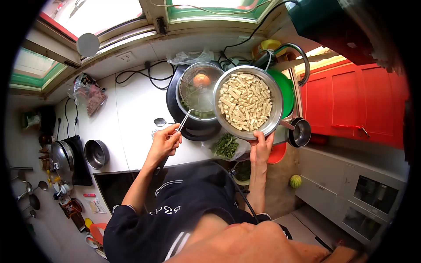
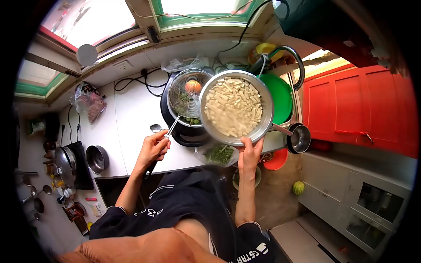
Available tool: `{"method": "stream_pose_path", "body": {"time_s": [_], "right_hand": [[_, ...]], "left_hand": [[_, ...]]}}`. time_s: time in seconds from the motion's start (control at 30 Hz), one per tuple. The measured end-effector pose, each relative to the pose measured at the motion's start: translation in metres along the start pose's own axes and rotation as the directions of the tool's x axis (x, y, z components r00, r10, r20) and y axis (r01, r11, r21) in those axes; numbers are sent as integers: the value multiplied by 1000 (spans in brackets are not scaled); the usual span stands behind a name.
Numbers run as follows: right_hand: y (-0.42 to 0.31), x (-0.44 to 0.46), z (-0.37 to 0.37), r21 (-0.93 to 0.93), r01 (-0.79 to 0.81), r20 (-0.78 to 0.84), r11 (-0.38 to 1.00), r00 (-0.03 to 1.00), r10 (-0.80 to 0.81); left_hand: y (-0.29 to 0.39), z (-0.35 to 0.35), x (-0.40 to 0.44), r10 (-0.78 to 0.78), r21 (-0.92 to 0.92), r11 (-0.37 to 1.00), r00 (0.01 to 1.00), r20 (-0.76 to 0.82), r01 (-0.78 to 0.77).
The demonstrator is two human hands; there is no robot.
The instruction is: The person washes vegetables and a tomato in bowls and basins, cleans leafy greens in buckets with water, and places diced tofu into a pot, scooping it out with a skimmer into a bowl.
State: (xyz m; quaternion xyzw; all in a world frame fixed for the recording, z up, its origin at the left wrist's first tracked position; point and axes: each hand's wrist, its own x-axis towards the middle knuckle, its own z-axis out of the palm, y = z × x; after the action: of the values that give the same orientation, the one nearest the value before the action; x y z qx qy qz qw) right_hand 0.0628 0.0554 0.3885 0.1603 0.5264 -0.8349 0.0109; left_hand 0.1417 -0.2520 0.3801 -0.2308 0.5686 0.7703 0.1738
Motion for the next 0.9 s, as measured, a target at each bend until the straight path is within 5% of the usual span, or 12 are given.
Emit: {"method": "stream_pose_path", "body": {"time_s": [0.5,0.9], "right_hand": [[-9,37,6,-237,-30,-29,971,999,23],[-9,49,15,-353,150,66,923,989,-135]], "left_hand": [[-10,21,19,-116,-15,993,991,62,117],[-10,28,14,-84,-74,994,996,43,87]]}}
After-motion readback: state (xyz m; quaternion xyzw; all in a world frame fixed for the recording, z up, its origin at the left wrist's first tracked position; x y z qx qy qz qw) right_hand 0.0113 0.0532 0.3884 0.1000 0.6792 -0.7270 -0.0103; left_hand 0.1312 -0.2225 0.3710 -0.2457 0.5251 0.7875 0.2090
